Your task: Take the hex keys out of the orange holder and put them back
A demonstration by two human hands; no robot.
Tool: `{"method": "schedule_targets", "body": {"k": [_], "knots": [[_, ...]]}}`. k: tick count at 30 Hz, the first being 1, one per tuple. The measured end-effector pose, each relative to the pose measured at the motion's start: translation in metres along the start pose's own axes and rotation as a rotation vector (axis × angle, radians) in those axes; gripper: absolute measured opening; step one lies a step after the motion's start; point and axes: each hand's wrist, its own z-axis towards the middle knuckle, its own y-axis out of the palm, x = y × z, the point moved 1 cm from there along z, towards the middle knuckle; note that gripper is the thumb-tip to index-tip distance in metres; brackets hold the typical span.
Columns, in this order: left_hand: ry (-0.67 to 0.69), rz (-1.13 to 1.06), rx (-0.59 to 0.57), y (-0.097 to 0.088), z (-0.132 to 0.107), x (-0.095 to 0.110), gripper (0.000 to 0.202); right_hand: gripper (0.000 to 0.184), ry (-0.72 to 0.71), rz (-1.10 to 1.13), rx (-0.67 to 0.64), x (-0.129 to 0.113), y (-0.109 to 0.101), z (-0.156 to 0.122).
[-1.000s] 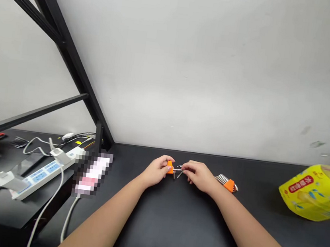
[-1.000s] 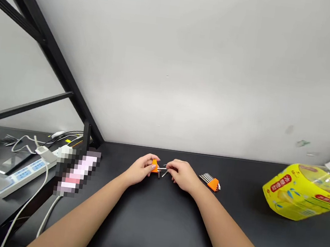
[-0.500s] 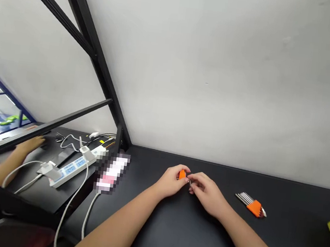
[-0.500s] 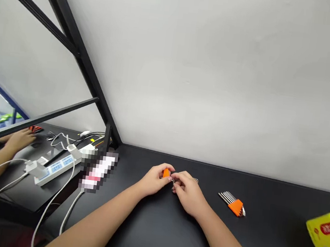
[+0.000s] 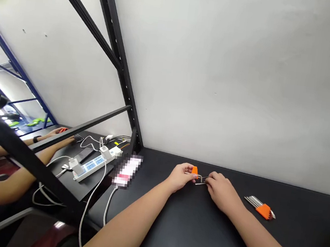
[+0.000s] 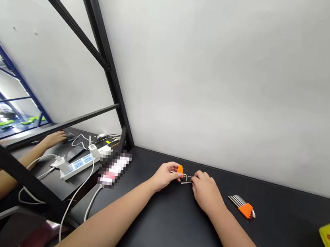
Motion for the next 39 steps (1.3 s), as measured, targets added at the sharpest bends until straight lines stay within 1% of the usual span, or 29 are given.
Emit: {"method": "schedule_targets", "body": {"k": [4, 8, 11, 13, 15, 17, 19, 22, 24, 26, 28, 29, 30, 31, 32, 34, 36, 39], "knots": [[-0.040, -0.028, -0.018, 0.000, 0.001, -0.002, 0.055, 0.026, 0.002, -0.077, -0.015, -0.007, -0.002, -0.001], [-0.063, -0.055, -0.046, 0.001, -0.002, 0.000, 0.056, 0.024, 0.023, -0.016, -0.032, -0.002, 0.004, -0.003], [-0.099, -0.031, -0.075, 0.000, -0.005, 0.004, 0.053, 0.017, 0.093, 0.031, -0.050, -0.001, 0.003, -0.005], [-0.122, 0.005, -0.079, -0.002, -0.007, 0.008, 0.047, 0.013, 0.153, 0.047, -0.070, -0.004, -0.004, -0.006], [-0.138, 0.019, -0.046, -0.005, -0.008, 0.014, 0.044, 0.012, 0.185, 0.077, -0.104, -0.007, -0.012, -0.004], [-0.126, -0.011, 0.004, -0.008, -0.006, 0.018, 0.042, 0.010, 0.223, 0.080, -0.132, -0.008, -0.020, -0.002], [-0.111, -0.014, 0.023, -0.008, -0.002, 0.021, 0.039, 0.010, 0.237, 0.079, -0.171, -0.006, -0.028, -0.001], [-0.102, -0.038, 0.005, -0.005, 0.003, 0.021, 0.040, 0.009, 0.201, 0.059, -0.259, -0.003, -0.041, -0.004], [-0.083, -0.060, -0.007, -0.002, 0.005, 0.020, 0.043, 0.009, 0.219, 0.083, -0.326, -0.002, -0.048, -0.009], [-0.073, -0.069, -0.019, 0.000, 0.005, 0.019, 0.046, 0.008, 0.247, 0.139, -0.346, 0.002, -0.052, -0.013], [-0.057, -0.090, -0.020, 0.001, 0.004, 0.018, 0.050, 0.010, 0.265, 0.238, -0.316, 0.008, -0.052, -0.015], [-0.061, -0.095, -0.030, 0.001, 0.005, 0.017, 0.051, 0.010, 0.256, 0.341, -0.294, 0.012, -0.049, -0.016], [-0.065, -0.088, -0.050, 0.002, 0.005, 0.017, 0.050, 0.008, 0.242, 0.480, -0.276, 0.017, -0.046, -0.015], [-0.068, -0.084, -0.059, 0.002, 0.005, 0.017, 0.050, 0.004, 0.257, 0.651, -0.253, 0.021, -0.042, -0.014], [-0.070, -0.080, -0.077, 0.002, 0.005, 0.016, 0.049, 0.008, 0.303, 0.834, -0.232, 0.025, -0.037, -0.013], [-0.062, -0.081, -0.099, 0.003, 0.006, 0.016, 0.047, 0.025, 0.392, 1.112, -0.171, 0.031, -0.028, -0.010], [-0.045, -0.083, -0.108, 0.003, 0.007, 0.015, 0.045, 0.036, 0.434, 1.251, -0.137, 0.034, -0.021, -0.007], [-0.036, -0.080, -0.095, 0.002, 0.009, 0.013, 0.043, 0.039, 0.419, 1.324, -0.127, 0.033, -0.014, -0.004]]}}
